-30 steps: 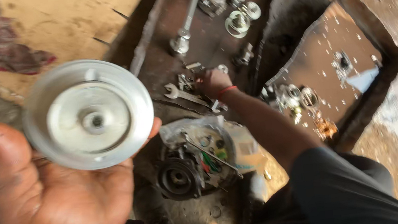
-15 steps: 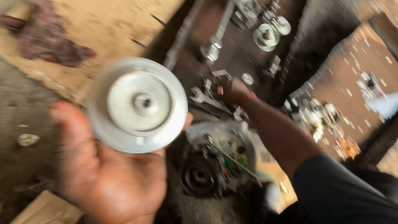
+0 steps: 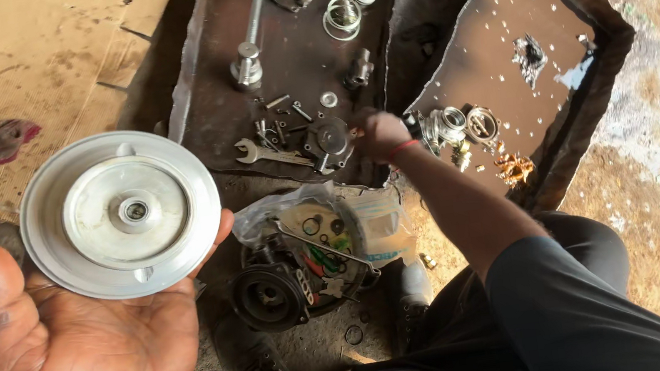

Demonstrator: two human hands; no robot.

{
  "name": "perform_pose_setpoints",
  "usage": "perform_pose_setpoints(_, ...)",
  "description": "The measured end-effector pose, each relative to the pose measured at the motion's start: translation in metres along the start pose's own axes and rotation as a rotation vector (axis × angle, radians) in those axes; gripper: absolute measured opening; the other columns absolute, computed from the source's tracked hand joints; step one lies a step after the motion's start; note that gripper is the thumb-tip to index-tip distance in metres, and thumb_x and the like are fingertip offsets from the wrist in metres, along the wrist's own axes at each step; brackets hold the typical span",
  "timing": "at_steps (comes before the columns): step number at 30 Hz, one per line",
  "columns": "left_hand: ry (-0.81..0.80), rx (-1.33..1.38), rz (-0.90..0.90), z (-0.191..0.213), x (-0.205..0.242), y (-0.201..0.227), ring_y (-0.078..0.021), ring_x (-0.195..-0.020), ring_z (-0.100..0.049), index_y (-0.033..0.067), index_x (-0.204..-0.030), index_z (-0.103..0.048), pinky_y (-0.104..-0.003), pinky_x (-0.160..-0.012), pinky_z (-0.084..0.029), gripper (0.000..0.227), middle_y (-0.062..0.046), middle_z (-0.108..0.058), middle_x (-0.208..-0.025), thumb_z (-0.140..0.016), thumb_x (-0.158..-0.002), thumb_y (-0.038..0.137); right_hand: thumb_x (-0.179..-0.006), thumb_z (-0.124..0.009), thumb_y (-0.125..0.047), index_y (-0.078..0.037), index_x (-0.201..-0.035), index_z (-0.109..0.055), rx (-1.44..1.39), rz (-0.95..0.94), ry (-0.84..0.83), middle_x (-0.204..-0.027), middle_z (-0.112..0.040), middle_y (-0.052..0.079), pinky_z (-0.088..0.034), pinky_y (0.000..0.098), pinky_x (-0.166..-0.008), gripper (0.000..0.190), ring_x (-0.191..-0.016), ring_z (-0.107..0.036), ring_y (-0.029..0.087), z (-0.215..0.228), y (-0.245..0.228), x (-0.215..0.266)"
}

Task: The person assembles a mechanical component, likely a clutch or engine part, by hand. They insert a spring and a metal ring into a circular housing, then attach a larger metal casing and secure it with bolts using a wrench.

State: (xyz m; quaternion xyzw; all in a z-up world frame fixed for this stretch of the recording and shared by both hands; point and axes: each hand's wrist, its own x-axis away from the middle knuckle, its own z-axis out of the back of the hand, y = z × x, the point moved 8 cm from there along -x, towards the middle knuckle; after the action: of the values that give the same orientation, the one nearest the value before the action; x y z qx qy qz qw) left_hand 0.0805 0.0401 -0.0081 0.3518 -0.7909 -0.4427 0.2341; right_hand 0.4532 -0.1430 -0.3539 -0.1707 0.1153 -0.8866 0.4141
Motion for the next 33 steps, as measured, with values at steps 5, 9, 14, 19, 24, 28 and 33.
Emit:
perform_pose_setpoints(5, 0.059, 0.209, 0.107, -0.013, 0.002, -0.014, -0.0423, -0.131, -0.062, -0.0082, -0.148, -0.049, -0.073, -0.107, -0.055, 0.08, -0.024, -0.06, -0.14, -0.055, -0.106, 0.06, -0.083, -0.074, -0.038, -0.026, -0.126, -0.074, 0.209, 0.367, 0.063, -0.139, -0.06, 0.014, -0.041, 0.0638, -0.106, 0.045, -0.135, -0.048, 0.042, -0.036, -0.072, -0.01)
perform_pose_setpoints(9, 0.024, 0.065, 0.104, -0.03, 0.006, -0.014, -0.043, -0.125, -0.06, -0.008, -0.148, -0.048, -0.073, -0.104, -0.053, 0.086, -0.023, -0.059, -0.136, -0.051, -0.102, 0.065, -0.081, -0.069, -0.039, -0.022, -0.127, -0.069, 0.331, 0.546, 0.016, -0.139, -0.061, 0.008, -0.035, 0.0668, -0.095, 0.049, -0.128, -0.048, 0.035, -0.047, -0.107, -0.026)
perform_pose_setpoints(14, 0.187, 0.215, 0.104, -0.02, 0.013, -0.008, -0.0427, -0.125, -0.061, -0.0085, -0.144, -0.05, -0.073, -0.099, -0.056, 0.079, -0.024, -0.059, -0.138, -0.052, -0.102, 0.058, -0.101, -0.061, -0.043, -0.023, -0.129, -0.07, 0.425, 0.127, -0.261, -0.133, -0.068, 0.007, -0.03, 0.0637, -0.117, 0.036, -0.131, -0.055, 0.027, -0.053, -0.07, -0.043)
perform_pose_setpoints(19, 0.218, 0.174, 0.14, -0.015, 0.008, -0.008, -0.0433, -0.125, -0.062, -0.0109, -0.142, -0.049, -0.07, -0.1, -0.057, 0.082, -0.026, -0.061, -0.136, -0.051, -0.101, 0.06, -0.094, -0.063, -0.028, -0.025, -0.13, -0.068, 0.469, 0.145, -0.215, -0.134, -0.06, 0.009, -0.034, 0.063, -0.108, 0.037, -0.13, -0.051, 0.031, -0.069, -0.072, -0.057)
perform_pose_setpoints(24, 0.156, 0.394, 0.178, -0.009, 0.001, -0.02, -0.0414, -0.119, -0.064, -0.0067, -0.144, -0.049, -0.069, -0.094, -0.055, 0.076, -0.022, -0.063, -0.133, -0.041, -0.101, 0.056, -0.084, -0.07, -0.031, -0.03, -0.137, -0.061, 0.642, 0.211, -0.235, -0.138, -0.055, 0.007, -0.037, 0.0632, -0.103, 0.054, -0.136, -0.045, 0.034, -0.089, -0.074, -0.067)
perform_pose_setpoints(28, 0.049, 0.461, 0.121, -0.002, -0.008, -0.024, -0.0372, -0.117, -0.066, -0.0036, -0.143, -0.051, -0.065, -0.094, -0.057, 0.069, -0.021, -0.065, -0.131, -0.042, -0.106, 0.053, -0.085, -0.068, -0.027, -0.036, -0.145, -0.056, 0.558, 0.133, -0.232, -0.147, -0.052, 0.008, -0.044, 0.0597, -0.101, 0.062, -0.137, -0.048, 0.032, -0.081, -0.07, -0.074)
perform_pose_setpoints(33, 0.063, 0.463, 0.113, 0.008, -0.013, -0.026, -0.0332, -0.112, -0.07, 0.0027, -0.128, -0.053, -0.062, -0.087, -0.064, 0.042, -0.017, -0.068, -0.123, -0.057, -0.102, 0.036, -0.089, -0.064, -0.03, -0.025, -0.132, -0.062, 0.566, 0.106, -0.23, -0.139, -0.059, 0.009, -0.049, 0.0563, -0.099, 0.043, -0.129, -0.056, 0.032, -0.08, -0.069, -0.071)
